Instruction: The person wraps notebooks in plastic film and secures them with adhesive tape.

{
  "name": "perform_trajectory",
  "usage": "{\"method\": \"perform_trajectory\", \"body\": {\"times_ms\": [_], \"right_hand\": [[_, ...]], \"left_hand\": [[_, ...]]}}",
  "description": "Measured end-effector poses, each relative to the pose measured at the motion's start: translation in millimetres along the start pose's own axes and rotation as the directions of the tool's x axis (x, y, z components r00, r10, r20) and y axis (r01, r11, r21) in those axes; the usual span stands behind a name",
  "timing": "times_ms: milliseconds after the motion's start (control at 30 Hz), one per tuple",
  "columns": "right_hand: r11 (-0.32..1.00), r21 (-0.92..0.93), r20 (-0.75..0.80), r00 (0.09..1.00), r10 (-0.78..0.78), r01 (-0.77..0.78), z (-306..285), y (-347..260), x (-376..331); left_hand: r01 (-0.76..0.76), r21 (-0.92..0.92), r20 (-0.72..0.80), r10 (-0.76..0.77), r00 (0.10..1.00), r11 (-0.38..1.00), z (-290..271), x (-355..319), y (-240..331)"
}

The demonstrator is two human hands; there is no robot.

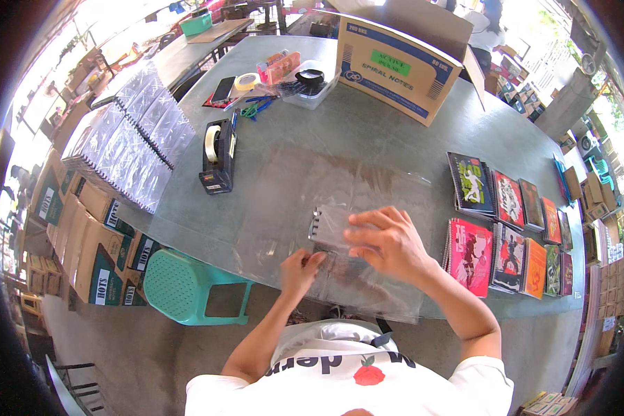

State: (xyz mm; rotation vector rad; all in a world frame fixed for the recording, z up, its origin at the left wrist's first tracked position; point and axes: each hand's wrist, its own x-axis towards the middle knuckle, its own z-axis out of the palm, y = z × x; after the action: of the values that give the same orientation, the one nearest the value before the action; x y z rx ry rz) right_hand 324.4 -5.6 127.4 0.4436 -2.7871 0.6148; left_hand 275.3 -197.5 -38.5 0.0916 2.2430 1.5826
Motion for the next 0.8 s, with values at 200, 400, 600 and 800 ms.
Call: {"method": "perform_trajectory", "body": {"times_ms": [200,400,600,800], "right_hand": [[-0.263,0.567,0.694,0.281,0.663,-0.781,87,80,-127],[-0.418,0.843,0.524,0.687,0.503,-0.337,87,-3,-49],[0.000,1.000,0.020,0.951,0.310,-0.021,24,-36,27],[0.118,0.972,0.082,0.768,0.635,-0.202,36,-21,-3]], "left_hand": [[0.678,-0.582,0.662,-0.224,0.716,0.449,-64,-19,-26],[0.359,-0.690,0.440,-0.030,0.898,0.629,-89,-21,64],[-0.363,-0.734,-0.360,0.125,0.925,0.574,-243,15,199],[-0.758,-0.527,-0.637,0.412,0.652,0.385,-448,202,285]]}}
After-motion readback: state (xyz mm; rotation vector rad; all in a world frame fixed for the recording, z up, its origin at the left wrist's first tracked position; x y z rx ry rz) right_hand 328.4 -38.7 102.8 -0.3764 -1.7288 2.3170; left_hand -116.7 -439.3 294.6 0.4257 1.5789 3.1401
